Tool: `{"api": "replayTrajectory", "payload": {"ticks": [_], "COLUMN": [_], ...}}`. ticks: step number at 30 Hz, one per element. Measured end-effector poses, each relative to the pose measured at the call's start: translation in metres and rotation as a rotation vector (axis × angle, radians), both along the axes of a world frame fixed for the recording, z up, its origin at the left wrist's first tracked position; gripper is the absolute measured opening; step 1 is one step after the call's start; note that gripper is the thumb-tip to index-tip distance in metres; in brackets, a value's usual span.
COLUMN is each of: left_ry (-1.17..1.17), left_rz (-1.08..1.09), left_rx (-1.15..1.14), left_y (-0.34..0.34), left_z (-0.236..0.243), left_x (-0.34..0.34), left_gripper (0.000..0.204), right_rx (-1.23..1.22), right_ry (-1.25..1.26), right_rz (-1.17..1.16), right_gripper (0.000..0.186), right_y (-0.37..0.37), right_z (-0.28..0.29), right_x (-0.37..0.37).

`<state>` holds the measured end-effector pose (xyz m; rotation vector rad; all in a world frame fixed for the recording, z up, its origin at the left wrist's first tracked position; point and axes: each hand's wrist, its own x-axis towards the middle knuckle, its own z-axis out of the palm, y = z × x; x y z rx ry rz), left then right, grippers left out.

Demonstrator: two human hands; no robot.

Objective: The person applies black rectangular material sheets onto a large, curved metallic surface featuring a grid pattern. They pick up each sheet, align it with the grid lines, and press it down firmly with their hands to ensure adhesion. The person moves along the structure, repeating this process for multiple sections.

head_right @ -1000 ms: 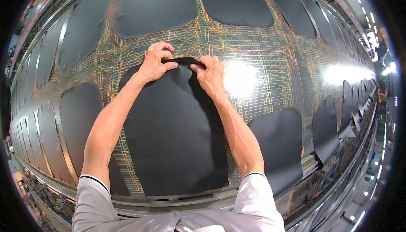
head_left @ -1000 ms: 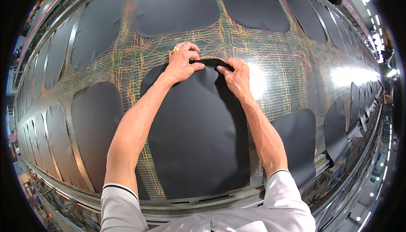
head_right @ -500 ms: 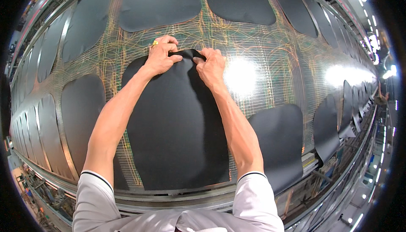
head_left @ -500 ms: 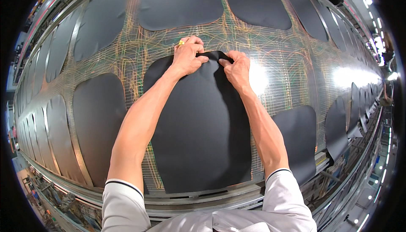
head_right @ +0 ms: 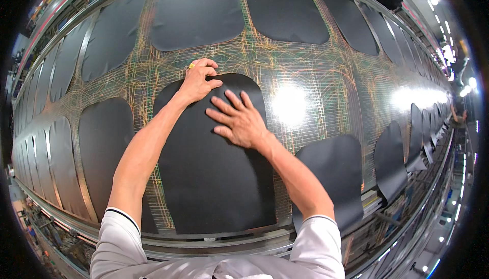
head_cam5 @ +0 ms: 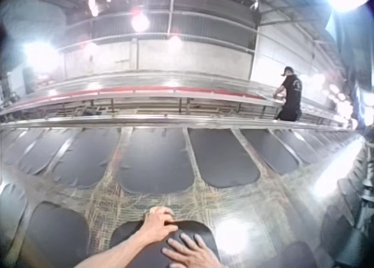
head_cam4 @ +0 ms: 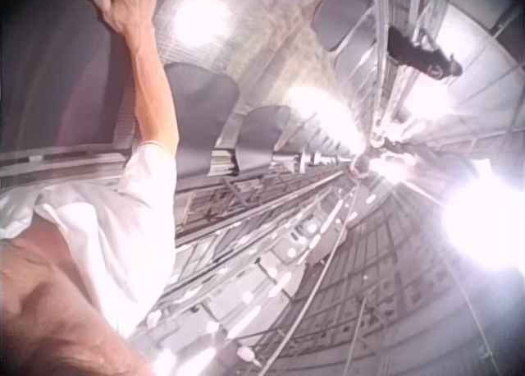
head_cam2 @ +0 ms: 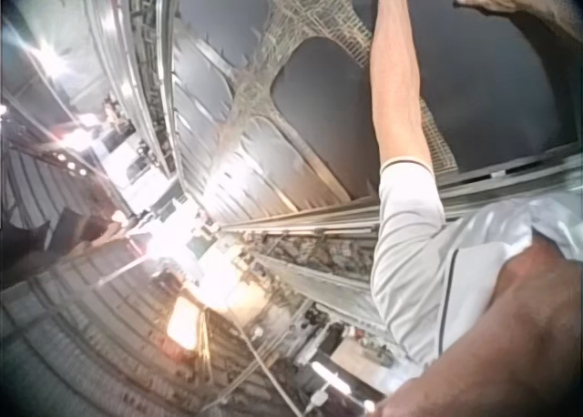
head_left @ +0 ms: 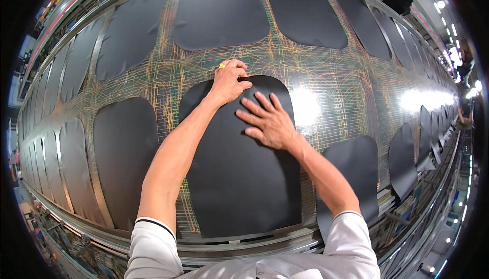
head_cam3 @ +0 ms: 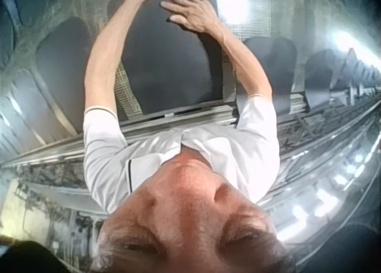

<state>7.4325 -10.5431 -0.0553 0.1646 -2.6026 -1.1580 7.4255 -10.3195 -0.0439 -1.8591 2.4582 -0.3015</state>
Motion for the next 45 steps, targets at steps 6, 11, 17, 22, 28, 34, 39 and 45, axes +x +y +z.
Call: {"api": "replayTrajectory", "payload": {"ticks": [6,11,17,22,28,34,39,45], "left_ry": [0.316,0.073,-0.157,-0.133,-0.147,-0.214,-0.222,-0.242], "left_rz": [0.161,-0.256,-0.176,-0.066,0.183,0.085,-0.010,0.238], "left_rx": [-0.211,-0.522,-0.572,-0.634,-0.660,-0.656,-0.656,-0.654], "left_y": [-0.011,0.038,0.045,0.029,0.016,0.037,0.029,-0.008], "left_z": [0.029,0.031,0.011,0.003,-0.004,0.003,0.012,-0.004], "left_x": [0.012,0.098,0.131,0.078,0.065,0.150,0.181,0.117], "left_gripper": [0.020,0.064,0.069,0.065,0.064,0.064,0.064,0.068], "right_rx": [0.004,-0.148,-0.195,-0.161,-0.287,-0.219,-0.149,-0.309], "right_ry": [0.027,0.102,-0.018,0.053,0.122,0.001,-0.020,0.033], "right_rz": [-0.018,-0.172,-0.257,-0.184,-0.454,-0.287,0.019,-0.330], "right_gripper": [0.064,0.060,0.057,0.054,0.060,0.059,0.057,0.062], "right_y": [-0.033,-0.034,-0.011,-0.027,-0.053,-0.023,-0.027,-0.068], "right_z": [-0.004,-0.016,-0.023,-0.014,-0.019,-0.019,-0.007,-0.024], "right_x": [-0.048,-0.054,0.010,-0.029,-0.031,0.065,0.041,-0.012]}}
